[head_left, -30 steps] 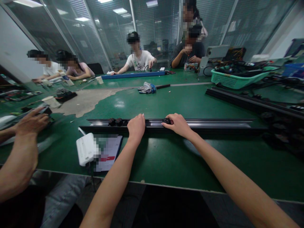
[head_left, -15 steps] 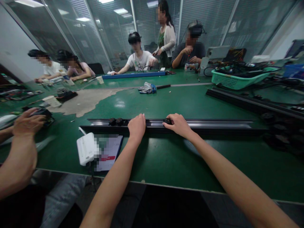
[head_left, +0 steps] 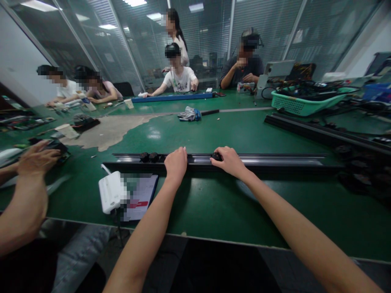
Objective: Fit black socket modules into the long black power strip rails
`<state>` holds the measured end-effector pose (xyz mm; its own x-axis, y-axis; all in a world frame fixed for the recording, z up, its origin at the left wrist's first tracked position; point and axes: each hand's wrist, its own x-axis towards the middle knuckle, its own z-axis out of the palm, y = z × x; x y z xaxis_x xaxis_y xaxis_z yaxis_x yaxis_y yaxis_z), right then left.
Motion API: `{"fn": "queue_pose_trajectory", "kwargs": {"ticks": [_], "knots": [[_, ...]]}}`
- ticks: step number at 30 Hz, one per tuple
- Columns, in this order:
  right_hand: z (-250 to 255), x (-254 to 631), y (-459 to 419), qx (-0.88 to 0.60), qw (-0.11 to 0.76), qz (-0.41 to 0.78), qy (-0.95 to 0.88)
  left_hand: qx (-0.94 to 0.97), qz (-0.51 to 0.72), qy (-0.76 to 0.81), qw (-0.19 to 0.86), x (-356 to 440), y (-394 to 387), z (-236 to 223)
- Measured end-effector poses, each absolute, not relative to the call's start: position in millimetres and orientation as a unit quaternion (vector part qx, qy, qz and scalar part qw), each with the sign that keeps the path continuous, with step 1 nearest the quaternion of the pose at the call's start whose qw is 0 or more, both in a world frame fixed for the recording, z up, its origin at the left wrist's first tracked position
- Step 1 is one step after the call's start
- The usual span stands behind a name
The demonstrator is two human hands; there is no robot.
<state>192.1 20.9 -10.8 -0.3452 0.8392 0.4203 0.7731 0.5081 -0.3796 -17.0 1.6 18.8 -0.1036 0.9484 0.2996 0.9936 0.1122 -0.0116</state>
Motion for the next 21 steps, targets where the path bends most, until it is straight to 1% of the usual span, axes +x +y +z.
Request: {"fn": "queue_pose_trajectory", "kwargs": {"ticks": [21], "knots": [[-11.5, 192.7, 21.4, -0.494, 0.287, 0.059, -0.819, -0.661, -0.099, -0.733, 0.123, -17.6, 1.6, 18.2]]}}
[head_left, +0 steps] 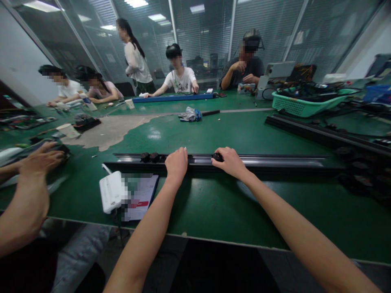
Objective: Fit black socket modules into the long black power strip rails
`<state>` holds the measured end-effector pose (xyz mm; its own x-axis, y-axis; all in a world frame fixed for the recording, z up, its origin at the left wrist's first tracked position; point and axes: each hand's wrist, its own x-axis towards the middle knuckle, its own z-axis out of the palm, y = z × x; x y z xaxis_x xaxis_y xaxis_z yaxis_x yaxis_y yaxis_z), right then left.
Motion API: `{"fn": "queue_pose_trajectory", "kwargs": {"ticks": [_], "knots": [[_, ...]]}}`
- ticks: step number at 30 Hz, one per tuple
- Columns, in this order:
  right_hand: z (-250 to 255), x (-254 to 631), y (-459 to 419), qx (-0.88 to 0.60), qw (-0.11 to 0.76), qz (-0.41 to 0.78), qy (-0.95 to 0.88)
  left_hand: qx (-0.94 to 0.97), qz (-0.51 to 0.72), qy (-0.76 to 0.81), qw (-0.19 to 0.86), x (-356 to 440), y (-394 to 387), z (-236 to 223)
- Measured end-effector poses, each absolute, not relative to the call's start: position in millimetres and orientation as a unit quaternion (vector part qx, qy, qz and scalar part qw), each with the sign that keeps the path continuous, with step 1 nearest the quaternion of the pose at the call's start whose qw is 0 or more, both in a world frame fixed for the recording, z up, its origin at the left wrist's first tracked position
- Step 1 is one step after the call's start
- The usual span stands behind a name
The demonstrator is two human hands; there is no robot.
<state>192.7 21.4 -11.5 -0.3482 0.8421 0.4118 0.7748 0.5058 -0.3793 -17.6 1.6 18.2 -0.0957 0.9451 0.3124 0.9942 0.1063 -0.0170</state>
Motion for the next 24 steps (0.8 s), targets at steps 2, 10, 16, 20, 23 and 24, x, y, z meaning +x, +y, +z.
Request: {"fn": "queue_pose_trajectory", "kwargs": {"ticks": [2, 10, 16, 20, 23, 24], "knots": [[-11.4, 192.8, 21.3, -0.494, 0.286, 0.058, -0.819, -0.662, -0.103, -0.732, 0.127, -17.9, 1.7, 17.6], [-9.9, 192.2, 19.5, -0.495, 0.287, 0.058, -0.818, -0.661, -0.103, -0.733, 0.124, -18.0, 2.0, 16.4], [-9.4, 192.8, 19.5, -0.504, 0.286, 0.059, -0.813, -0.660, -0.100, -0.735, 0.120, -17.7, 1.4, 17.8], [-11.2, 192.5, 20.8, -0.503, 0.292, 0.059, -0.812, -0.659, -0.096, -0.736, 0.118, -17.3, 1.4, 18.4], [-11.2, 192.4, 20.9, -0.501, 0.296, 0.055, -0.812, -0.659, -0.094, -0.736, 0.123, -17.2, 1.6, 18.0], [-10.6, 193.0, 20.7, -0.499, 0.295, 0.055, -0.813, -0.660, -0.095, -0.735, 0.124, -17.3, 1.7, 17.8]]}}
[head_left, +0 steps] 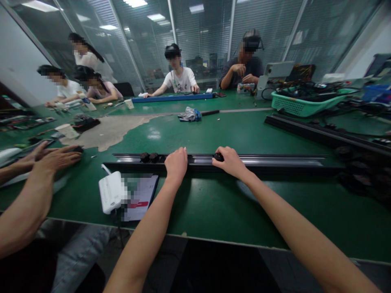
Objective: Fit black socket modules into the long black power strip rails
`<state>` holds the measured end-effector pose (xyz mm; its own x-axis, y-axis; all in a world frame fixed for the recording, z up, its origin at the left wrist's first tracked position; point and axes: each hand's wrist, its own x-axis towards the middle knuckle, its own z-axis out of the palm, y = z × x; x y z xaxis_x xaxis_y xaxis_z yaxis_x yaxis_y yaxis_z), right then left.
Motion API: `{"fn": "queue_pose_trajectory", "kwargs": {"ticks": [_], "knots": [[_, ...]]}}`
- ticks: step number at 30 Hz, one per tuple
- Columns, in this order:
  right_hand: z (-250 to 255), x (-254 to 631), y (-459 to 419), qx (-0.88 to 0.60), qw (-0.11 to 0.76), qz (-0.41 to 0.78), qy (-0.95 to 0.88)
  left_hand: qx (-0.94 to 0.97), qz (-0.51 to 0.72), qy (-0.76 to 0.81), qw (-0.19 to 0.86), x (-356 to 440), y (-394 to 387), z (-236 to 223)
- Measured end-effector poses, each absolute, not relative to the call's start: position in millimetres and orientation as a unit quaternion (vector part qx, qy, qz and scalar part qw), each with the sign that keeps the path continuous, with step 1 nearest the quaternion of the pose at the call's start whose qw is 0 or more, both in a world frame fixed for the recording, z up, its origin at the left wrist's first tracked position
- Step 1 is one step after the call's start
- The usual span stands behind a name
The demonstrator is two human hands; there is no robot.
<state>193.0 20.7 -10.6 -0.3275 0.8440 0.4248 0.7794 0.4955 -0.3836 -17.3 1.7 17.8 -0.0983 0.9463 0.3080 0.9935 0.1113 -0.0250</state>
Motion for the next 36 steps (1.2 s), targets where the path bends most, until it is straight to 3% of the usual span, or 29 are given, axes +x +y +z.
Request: {"fn": "queue_pose_trajectory", "kwargs": {"ticks": [10, 36], "knots": [[-5, 210, 22, -0.460, 0.283, 0.110, -0.834, -0.662, -0.102, -0.730, 0.133, -18, 1, 17], [-10, 206, 19, -0.481, 0.293, 0.068, -0.823, -0.663, -0.104, -0.730, 0.131, -18, 2, 16]]}}
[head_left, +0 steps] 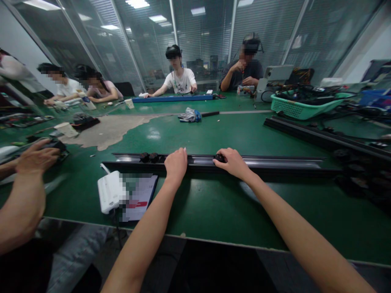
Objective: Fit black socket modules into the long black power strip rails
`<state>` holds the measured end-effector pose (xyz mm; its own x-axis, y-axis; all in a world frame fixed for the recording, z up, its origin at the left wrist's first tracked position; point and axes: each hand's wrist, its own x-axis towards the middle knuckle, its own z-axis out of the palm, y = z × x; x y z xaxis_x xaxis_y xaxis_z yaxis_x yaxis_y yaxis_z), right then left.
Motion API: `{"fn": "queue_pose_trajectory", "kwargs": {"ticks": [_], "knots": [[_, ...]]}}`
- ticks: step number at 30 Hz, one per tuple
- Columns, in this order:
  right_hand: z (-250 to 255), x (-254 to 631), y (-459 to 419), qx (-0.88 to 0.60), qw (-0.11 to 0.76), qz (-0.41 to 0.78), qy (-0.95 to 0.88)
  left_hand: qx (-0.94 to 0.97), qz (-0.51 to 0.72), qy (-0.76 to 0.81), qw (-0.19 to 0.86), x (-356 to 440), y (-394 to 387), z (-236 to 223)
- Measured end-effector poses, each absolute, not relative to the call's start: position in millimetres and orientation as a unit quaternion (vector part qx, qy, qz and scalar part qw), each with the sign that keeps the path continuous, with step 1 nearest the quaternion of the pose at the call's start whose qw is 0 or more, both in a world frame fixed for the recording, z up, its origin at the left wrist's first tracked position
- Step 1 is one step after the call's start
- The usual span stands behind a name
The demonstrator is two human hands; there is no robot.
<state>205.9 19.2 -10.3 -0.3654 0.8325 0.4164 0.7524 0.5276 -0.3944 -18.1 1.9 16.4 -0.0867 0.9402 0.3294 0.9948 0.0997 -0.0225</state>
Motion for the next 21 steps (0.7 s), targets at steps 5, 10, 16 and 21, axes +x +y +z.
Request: {"fn": "queue_pose_trajectory", "kwargs": {"ticks": [5, 10, 16, 21], "knots": [[-10.8, 206.3, 19.7, -0.479, 0.295, 0.072, -0.824, -0.663, -0.104, -0.732, 0.119, -17.5, 1.5, 17.4], [-11.5, 206.2, 20.7, -0.477, 0.297, 0.074, -0.824, -0.663, -0.103, -0.732, 0.118, -17.5, 1.8, 17.7], [-11.7, 206.5, 20.4, -0.477, 0.302, 0.069, -0.823, -0.663, -0.106, -0.732, 0.116, -18.1, 2.2, 17.1], [-13.4, 206.7, 20.2, -0.479, 0.307, 0.061, -0.820, -0.662, -0.106, -0.731, 0.124, -17.8, 2.2, 16.6]]}}
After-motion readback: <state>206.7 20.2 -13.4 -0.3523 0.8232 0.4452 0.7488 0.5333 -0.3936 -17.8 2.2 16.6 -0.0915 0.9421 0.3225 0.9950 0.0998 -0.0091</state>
